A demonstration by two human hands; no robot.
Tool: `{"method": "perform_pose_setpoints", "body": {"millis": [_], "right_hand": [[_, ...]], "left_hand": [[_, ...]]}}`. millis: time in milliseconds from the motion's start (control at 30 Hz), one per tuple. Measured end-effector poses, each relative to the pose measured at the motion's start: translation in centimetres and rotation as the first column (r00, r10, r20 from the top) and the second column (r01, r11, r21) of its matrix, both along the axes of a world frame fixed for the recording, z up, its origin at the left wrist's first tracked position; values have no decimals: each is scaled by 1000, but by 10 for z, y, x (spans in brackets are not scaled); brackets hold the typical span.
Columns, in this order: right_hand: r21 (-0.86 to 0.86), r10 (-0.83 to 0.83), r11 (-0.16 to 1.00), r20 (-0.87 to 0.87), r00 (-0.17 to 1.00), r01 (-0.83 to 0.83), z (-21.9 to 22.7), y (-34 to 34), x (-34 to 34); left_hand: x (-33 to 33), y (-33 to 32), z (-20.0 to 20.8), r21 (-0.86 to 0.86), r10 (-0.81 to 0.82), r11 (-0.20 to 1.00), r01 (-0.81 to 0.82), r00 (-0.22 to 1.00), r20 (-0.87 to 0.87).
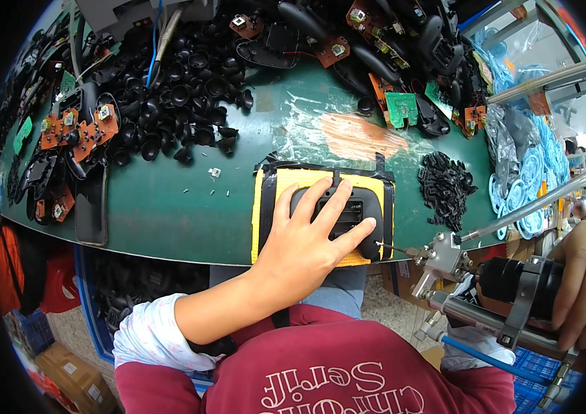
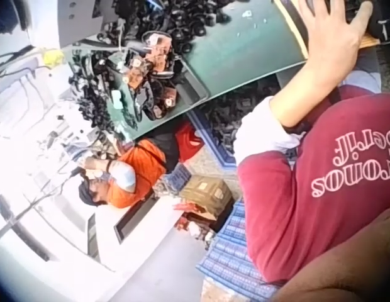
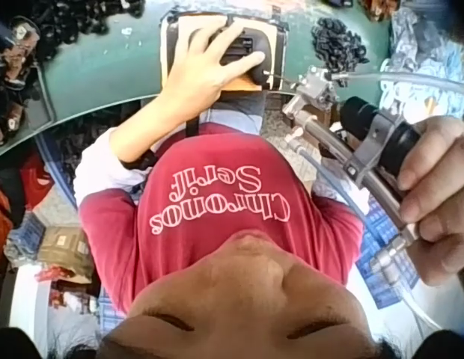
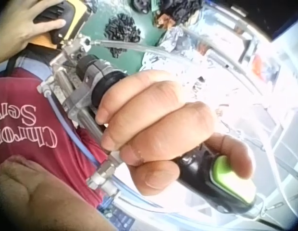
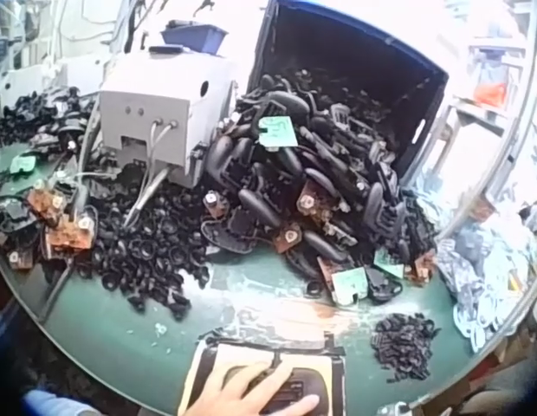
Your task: Assembling the internal circuit board and shell components of game controllers and securing them with a pneumatic screwdriver.
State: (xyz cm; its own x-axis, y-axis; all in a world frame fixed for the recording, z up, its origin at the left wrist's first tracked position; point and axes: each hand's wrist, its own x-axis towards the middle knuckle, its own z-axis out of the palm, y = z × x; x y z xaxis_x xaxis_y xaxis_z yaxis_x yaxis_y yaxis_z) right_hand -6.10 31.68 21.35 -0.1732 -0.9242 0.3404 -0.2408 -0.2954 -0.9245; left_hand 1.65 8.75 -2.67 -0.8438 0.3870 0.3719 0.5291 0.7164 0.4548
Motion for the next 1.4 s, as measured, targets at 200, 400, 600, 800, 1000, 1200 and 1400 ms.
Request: {"method": "perform_pose_setpoints", "body": {"millis": [200,400,600,800,1000,1200,1400], "right_hand": [[-67,28,997,-10,1000,-28,-21,14,-13],[-117,-118,987,-35,992,113,-11,55,-12],[-187,-226,959,-45,973,214,-17,17,3],[-231,-363,910,-45,931,344,-41,-22,4],[-279,-464,855,-35,885,437,-45,-19,10],[-306,-572,784,-18,820,540,-54,-17,24],[-299,-481,839,-20,876,454,-65,-34,7]], "left_hand": [[-1,0,1,19,-2,1000,2,999,34],[-4,10,34,78,5,997,-9,998,57],[-9,8,36,66,-3,998,10,994,-106],[-9,-23,62,-56,167,983,-175,978,-123],[1,-18,43,-24,32,999,-30,995,91],[-1,-5,9,10,-13,1000,12,994,104],[-2,-1,3,84,-38,996,34,998,43]]}}
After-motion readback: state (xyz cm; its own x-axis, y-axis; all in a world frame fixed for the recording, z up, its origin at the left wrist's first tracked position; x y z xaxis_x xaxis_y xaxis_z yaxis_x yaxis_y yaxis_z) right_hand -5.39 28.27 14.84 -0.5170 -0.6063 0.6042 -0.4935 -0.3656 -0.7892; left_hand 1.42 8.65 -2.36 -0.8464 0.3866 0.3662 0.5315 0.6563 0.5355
